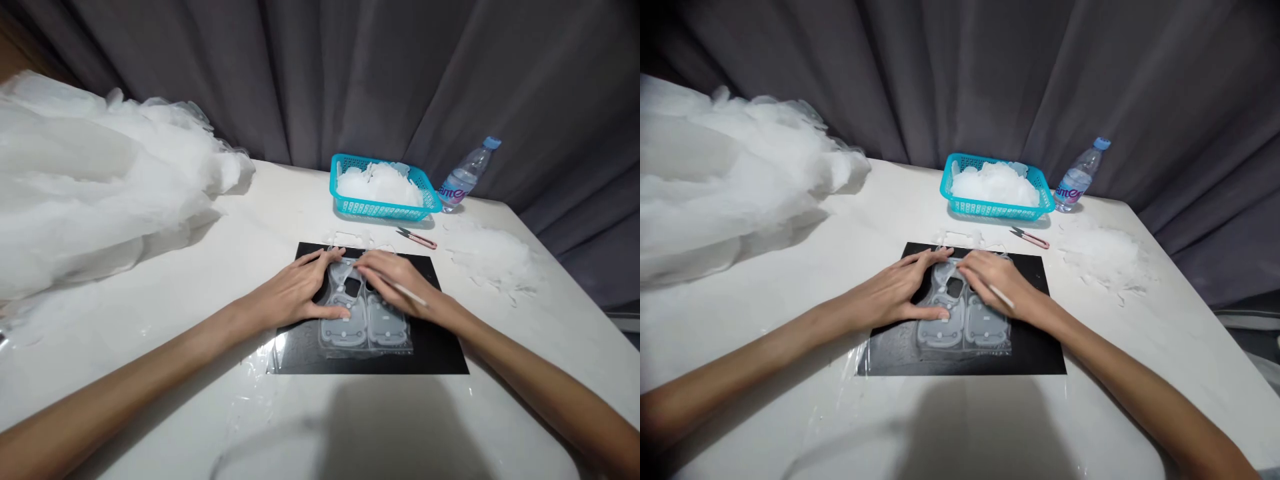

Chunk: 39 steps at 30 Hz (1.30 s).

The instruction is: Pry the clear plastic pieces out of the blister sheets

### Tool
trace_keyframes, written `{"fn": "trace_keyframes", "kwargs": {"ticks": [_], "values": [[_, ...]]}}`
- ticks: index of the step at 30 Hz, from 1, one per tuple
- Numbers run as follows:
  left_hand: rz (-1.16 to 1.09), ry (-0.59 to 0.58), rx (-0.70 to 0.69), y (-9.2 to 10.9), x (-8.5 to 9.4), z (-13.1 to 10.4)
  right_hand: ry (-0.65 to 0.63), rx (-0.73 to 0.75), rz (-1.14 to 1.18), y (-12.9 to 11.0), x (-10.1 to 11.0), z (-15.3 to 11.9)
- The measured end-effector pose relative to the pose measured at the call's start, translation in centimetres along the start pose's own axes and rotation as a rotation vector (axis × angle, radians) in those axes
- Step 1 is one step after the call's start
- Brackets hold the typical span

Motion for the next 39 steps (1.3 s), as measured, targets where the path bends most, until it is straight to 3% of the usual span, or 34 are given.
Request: {"fn": "trace_keyframes", "kwargs": {"ticks": [4,7,11,14,15,19,23,25,29,31,33,36,39], "values": [[-0.038,-0.027,0.039,-0.2,0.1,-0.1,0.121,-0.448,0.287,3.5,0.9,2.0],[-0.060,-0.012,0.048,-0.4,0.1,-0.4,0.105,-0.623,0.472,4.6,1.1,2.5],[-0.053,0.132,0.029,0.2,0.4,-0.4,0.099,-0.539,0.449,2.3,2.2,2.0],[-0.119,0.320,0.194,1.0,1.0,0.0,0.103,-0.441,0.415,-0.5,2.9,1.2],[-0.205,0.336,0.273,1.2,1.1,0.2,0.098,-0.405,0.411,-1.3,2.8,1.0],[-0.715,0.151,0.511,1.6,1.0,1.0,0.032,-0.263,0.410,-4.0,1.2,-0.3],[-0.904,0.119,0.518,1.2,0.6,1.1,-0.147,-0.167,0.440,-5.6,0.4,-1.3],[-0.918,0.124,0.492,0.9,0.5,0.9,-0.172,-0.166,0.441,-5.6,1.1,-1.2],[-0.880,0.126,0.440,0.4,0.3,0.6,0.017,-0.163,0.300,-3.9,2.6,0.7],[-0.849,0.138,0.416,0.3,0.2,0.5,0.037,-0.186,0.253,-2.7,2.3,2.2],[-0.830,0.146,0.402,0.3,0.3,0.4,-0.044,-0.230,0.250,-1.8,1.2,3.8],[-0.768,0.138,0.377,0.5,0.5,0.2,-0.268,-0.239,0.309,-1.2,-0.5,5.8],[-0.713,0.127,0.368,0.8,0.6,0.0,-0.435,-0.229,0.460,-1.0,-0.9,7.0]]}}
Point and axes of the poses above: each hand's wrist, its own z-axis towards the middle knuckle, its own x-axis out of the back of the hand, y = z × x, the point moved 1 cm from there along z, towards the middle knuckle, and after that the axes turned 8 degrees about -x, right-handed, at the moved point
